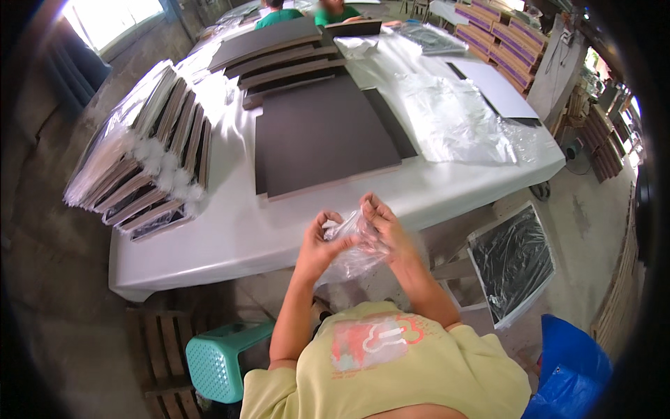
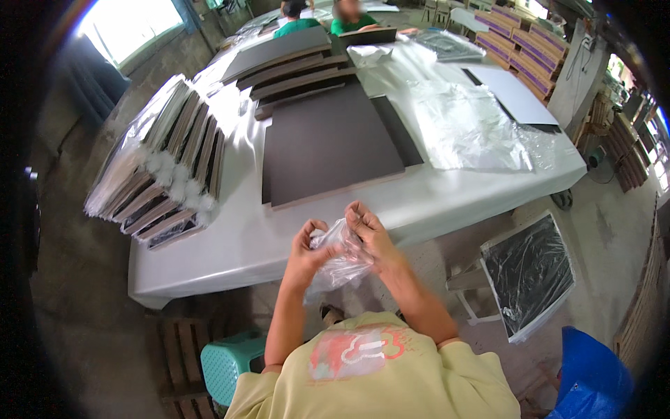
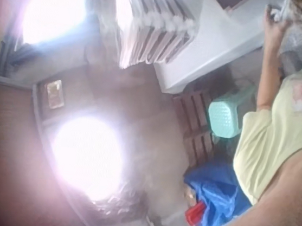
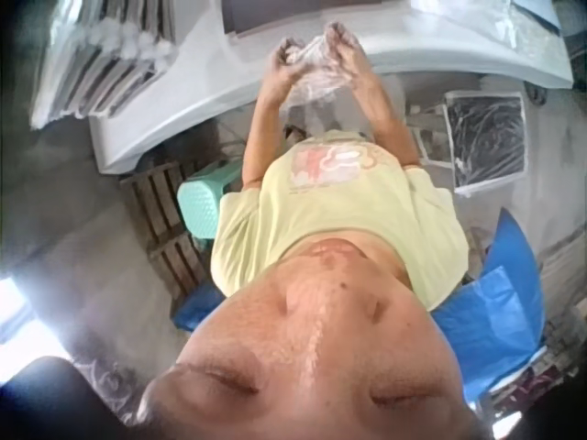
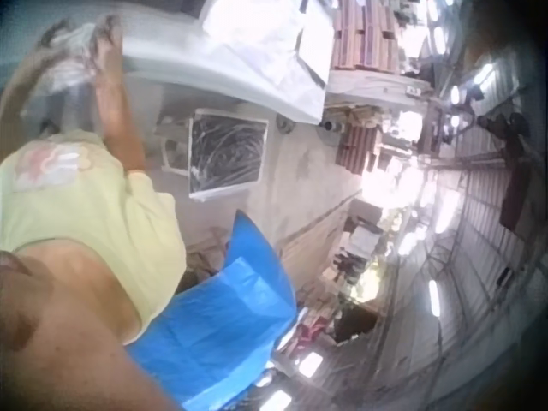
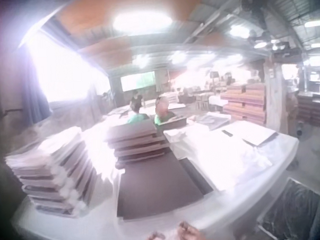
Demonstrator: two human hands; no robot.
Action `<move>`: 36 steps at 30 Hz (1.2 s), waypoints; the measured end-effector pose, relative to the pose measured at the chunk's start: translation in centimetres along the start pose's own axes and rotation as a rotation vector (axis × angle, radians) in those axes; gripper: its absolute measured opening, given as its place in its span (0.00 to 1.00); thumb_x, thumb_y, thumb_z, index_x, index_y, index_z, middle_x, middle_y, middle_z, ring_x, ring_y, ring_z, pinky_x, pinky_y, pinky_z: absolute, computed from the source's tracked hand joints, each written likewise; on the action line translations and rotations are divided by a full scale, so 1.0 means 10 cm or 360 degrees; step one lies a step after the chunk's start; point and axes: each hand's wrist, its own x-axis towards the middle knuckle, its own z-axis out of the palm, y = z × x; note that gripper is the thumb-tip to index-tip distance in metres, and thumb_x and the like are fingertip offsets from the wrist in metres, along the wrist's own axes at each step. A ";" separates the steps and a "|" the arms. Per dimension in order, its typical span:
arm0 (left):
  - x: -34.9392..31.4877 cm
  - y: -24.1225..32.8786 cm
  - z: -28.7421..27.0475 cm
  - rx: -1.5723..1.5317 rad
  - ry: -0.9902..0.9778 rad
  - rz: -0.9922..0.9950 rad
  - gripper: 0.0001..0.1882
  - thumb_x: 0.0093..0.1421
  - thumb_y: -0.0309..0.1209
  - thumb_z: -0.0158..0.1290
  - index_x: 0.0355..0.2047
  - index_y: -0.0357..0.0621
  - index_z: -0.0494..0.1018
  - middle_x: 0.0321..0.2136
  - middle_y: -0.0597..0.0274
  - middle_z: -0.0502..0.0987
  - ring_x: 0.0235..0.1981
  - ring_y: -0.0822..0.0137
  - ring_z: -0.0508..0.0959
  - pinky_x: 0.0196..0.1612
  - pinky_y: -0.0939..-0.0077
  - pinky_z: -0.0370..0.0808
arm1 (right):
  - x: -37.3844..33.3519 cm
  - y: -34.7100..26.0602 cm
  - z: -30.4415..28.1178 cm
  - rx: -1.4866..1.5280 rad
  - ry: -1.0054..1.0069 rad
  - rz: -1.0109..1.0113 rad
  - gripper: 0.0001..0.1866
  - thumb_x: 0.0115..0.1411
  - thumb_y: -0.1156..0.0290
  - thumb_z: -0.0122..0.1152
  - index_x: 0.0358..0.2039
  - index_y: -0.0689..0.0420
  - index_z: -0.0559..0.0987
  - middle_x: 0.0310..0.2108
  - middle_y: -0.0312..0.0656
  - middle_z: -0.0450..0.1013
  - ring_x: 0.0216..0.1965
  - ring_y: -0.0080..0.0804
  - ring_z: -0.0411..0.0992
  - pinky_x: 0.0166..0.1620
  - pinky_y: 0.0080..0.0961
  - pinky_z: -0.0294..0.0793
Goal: The person places rectangular boards into individual plastic sleeves one at a time and moves the packaged items to the side.
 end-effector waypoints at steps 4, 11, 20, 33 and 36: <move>0.04 0.07 -0.19 0.1199 -0.0182 -0.0086 0.16 0.55 0.38 0.51 0.20 0.37 0.71 0.16 0.69 0.70 0.19 0.78 0.66 0.22 0.82 0.62 | -0.09 -0.08 -0.22 -0.0241 -0.0288 0.0411 0.12 0.52 0.67 0.58 0.36 0.53 0.68 0.22 0.28 0.65 0.24 0.11 0.63 0.25 0.08 0.61; -0.04 -0.02 -0.32 -0.0472 0.0178 -0.0351 0.17 0.60 0.39 0.43 0.19 0.43 0.68 0.17 0.68 0.70 0.20 0.76 0.68 0.27 0.81 0.65 | -0.22 -0.03 -0.23 -0.0609 -0.0381 -0.0121 0.11 0.49 0.66 0.62 0.18 0.59 0.73 0.25 0.35 0.68 0.31 0.20 0.63 0.30 0.17 0.64; -0.26 0.11 -1.46 -0.1620 0.0367 0.0443 0.21 0.58 0.43 0.44 0.44 0.40 0.66 0.38 0.59 0.72 0.33 0.67 0.74 0.33 0.70 0.74 | -0.98 -0.61 -0.62 -0.0639 -0.0681 0.0298 0.22 0.40 0.70 0.68 0.36 0.63 0.72 0.21 0.36 0.68 0.21 0.23 0.66 0.26 0.22 0.64; -0.40 -0.26 -0.58 0.0250 -0.1771 -0.0352 0.28 0.53 0.45 0.50 0.47 0.37 0.63 0.41 0.61 0.70 0.38 0.65 0.71 0.40 0.71 0.69 | -0.76 -1.25 -0.70 0.0084 -0.0139 -0.0798 0.34 0.48 0.61 0.56 0.54 0.58 0.59 0.41 0.39 0.67 0.39 0.23 0.64 0.43 0.21 0.63; -0.34 -0.06 -0.94 -0.0452 -0.1118 -0.0155 0.27 0.54 0.44 0.48 0.48 0.37 0.62 0.42 0.60 0.69 0.39 0.65 0.71 0.41 0.71 0.68 | -0.77 -0.71 -0.85 0.0042 -0.0275 -0.0521 0.31 0.53 0.58 0.49 0.55 0.58 0.57 0.45 0.41 0.64 0.42 0.26 0.63 0.48 0.24 0.61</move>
